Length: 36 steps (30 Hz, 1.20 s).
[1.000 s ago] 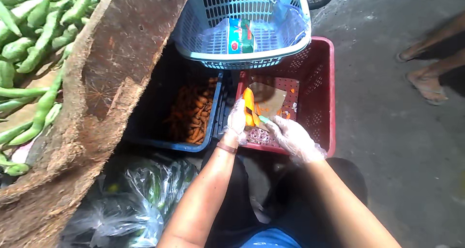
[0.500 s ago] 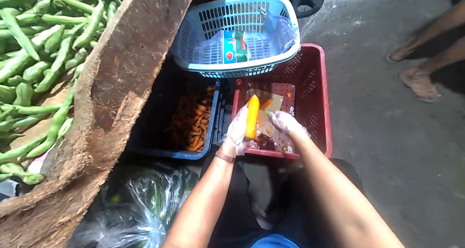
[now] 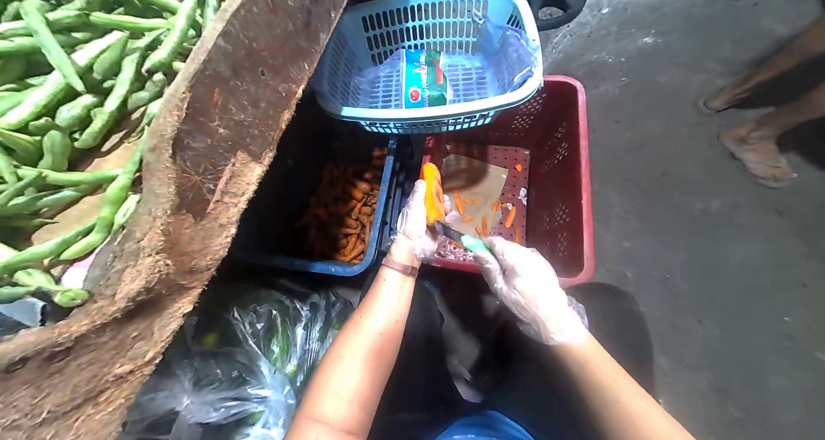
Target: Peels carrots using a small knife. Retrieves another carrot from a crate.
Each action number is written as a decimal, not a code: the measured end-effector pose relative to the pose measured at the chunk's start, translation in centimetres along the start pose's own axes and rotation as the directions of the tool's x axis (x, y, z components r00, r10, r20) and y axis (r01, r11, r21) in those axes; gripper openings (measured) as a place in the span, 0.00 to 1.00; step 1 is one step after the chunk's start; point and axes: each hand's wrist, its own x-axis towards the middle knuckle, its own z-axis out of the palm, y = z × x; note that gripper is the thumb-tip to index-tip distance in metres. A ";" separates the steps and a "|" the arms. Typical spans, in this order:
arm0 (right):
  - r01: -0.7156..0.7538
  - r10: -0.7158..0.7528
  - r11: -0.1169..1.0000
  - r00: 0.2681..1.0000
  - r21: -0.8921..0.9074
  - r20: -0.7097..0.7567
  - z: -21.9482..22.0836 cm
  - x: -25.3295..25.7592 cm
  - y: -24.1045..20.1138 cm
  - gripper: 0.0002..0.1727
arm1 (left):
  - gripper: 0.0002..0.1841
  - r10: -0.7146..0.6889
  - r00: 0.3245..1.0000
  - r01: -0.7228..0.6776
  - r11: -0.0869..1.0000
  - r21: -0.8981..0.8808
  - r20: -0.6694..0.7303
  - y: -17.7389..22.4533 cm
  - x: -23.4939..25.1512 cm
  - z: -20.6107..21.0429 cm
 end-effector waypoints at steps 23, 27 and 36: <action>-0.154 0.128 0.986 0.940 0.058 0.316 -1.2 3.9 0.9 0.27 | 0.23 -0.022 0.999 0.021 0.999 -0.039 -0.035 0.5 -0.2 0.2; -0.090 0.078 0.995 0.957 0.033 0.278 -0.3 3.5 0.9 0.26 | 0.22 -0.012 0.999 0.012 1.000 -0.010 -0.043 0.1 -0.4 0.7; -0.263 0.253 0.965 0.931 0.004 0.264 1.3 7.2 3.0 0.25 | 0.25 -0.119 0.986 0.123 0.992 -0.023 0.119 -0.1 -0.3 0.3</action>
